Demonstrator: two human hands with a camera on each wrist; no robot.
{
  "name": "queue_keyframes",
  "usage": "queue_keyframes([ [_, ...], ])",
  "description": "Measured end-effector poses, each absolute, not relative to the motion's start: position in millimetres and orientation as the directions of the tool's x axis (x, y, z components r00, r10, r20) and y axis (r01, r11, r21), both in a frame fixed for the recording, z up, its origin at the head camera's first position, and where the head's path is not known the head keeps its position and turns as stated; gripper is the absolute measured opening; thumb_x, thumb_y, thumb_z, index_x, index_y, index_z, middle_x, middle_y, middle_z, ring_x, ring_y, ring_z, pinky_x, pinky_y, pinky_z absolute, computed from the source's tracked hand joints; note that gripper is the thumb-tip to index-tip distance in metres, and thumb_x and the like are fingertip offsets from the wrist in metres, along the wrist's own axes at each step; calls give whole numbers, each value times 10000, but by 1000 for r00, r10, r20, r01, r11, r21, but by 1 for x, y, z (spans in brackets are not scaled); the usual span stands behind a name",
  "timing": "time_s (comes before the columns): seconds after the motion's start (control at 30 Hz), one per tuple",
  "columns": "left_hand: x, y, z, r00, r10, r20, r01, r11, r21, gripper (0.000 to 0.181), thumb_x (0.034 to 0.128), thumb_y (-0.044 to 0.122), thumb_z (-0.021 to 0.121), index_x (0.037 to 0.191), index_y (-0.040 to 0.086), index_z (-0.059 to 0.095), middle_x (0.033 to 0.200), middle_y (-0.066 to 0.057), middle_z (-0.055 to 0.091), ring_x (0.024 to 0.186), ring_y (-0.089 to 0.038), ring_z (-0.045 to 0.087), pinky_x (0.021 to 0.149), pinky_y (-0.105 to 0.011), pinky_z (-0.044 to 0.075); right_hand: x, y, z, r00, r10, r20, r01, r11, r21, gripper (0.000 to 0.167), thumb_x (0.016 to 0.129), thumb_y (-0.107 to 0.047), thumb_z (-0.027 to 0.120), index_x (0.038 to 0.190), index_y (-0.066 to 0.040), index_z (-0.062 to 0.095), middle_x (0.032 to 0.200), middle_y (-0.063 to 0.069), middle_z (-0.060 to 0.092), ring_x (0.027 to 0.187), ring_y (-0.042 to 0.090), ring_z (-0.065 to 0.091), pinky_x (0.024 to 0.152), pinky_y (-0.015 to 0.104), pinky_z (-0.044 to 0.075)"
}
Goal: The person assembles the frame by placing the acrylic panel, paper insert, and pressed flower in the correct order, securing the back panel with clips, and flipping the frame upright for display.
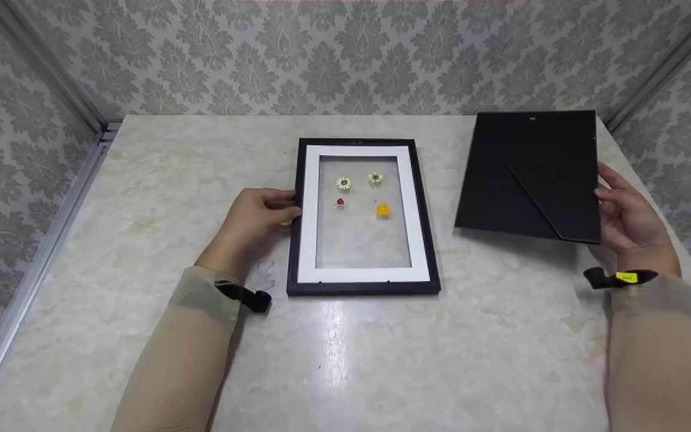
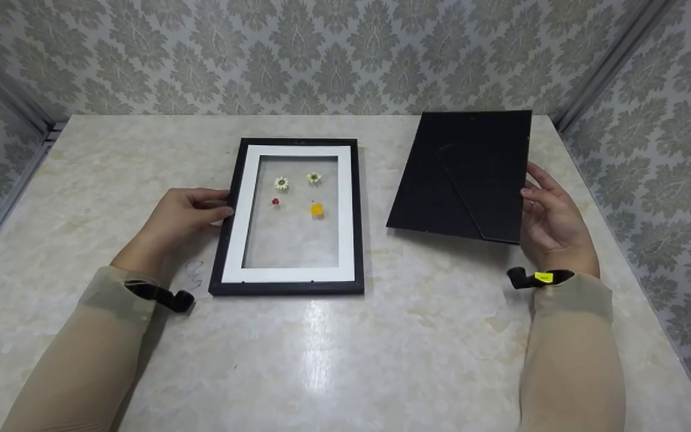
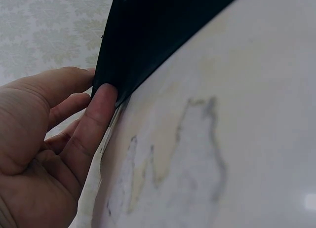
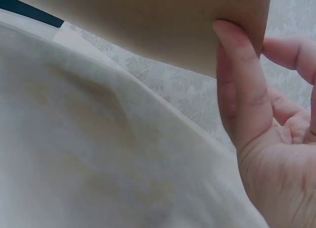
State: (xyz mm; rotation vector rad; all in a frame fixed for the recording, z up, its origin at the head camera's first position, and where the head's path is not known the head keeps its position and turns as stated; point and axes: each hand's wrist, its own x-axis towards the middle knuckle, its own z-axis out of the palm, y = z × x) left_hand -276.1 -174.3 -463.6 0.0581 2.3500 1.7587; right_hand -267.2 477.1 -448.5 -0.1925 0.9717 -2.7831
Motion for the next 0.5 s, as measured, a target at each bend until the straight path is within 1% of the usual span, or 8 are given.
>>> queue_keyframes([
  [0.07,-276,-174,-464,-978,156,-137,-86,293,952,517,1036,64,795,1528,-30,667,1446,-292,745,1028,-84,787,867,-268,727,-268,474,-448,-977,-198,80,109,-784,-611,505,1158,134,301,1543,19,607,1268,286,796,988,406,840,793,457,742],
  [0.17,-277,-174,-465,-979,154,-131,-80,300,951,517,1033,63,796,1525,-33,668,1435,-292,751,1025,-82,786,860,-265,727,-269,472,-448,-978,-174,119,69,-796,-601,503,1153,140,291,1532,25,600,1245,282,797,931,384,838,761,427,739],
  [0.23,-277,-174,-465,-980,154,-128,-76,305,949,515,1034,66,794,1524,-33,670,1431,-291,753,1034,-87,785,860,-264,727,-269,469,-448,-975,-172,142,57,-808,-587,497,1151,140,292,1532,18,587,1239,285,792,922,387,834,758,426,739],
  [0.37,-276,-174,-465,-981,151,-125,-74,309,948,503,1039,69,787,1519,-31,675,1439,-281,753,1054,-104,784,861,-271,729,-270,463,-446,-959,-211,191,75,-834,-546,492,1159,118,279,1552,-1,549,1231,302,783,905,420,823,749,478,736],
  [0.5,-276,-174,-465,-981,148,-122,-71,313,947,495,1043,72,781,1517,-28,678,1450,-279,748,1074,-116,782,874,-276,729,-272,454,-443,-939,-246,242,86,-847,-525,495,1166,103,256,1577,22,521,1242,313,768,864,428,808,726,494,727],
])
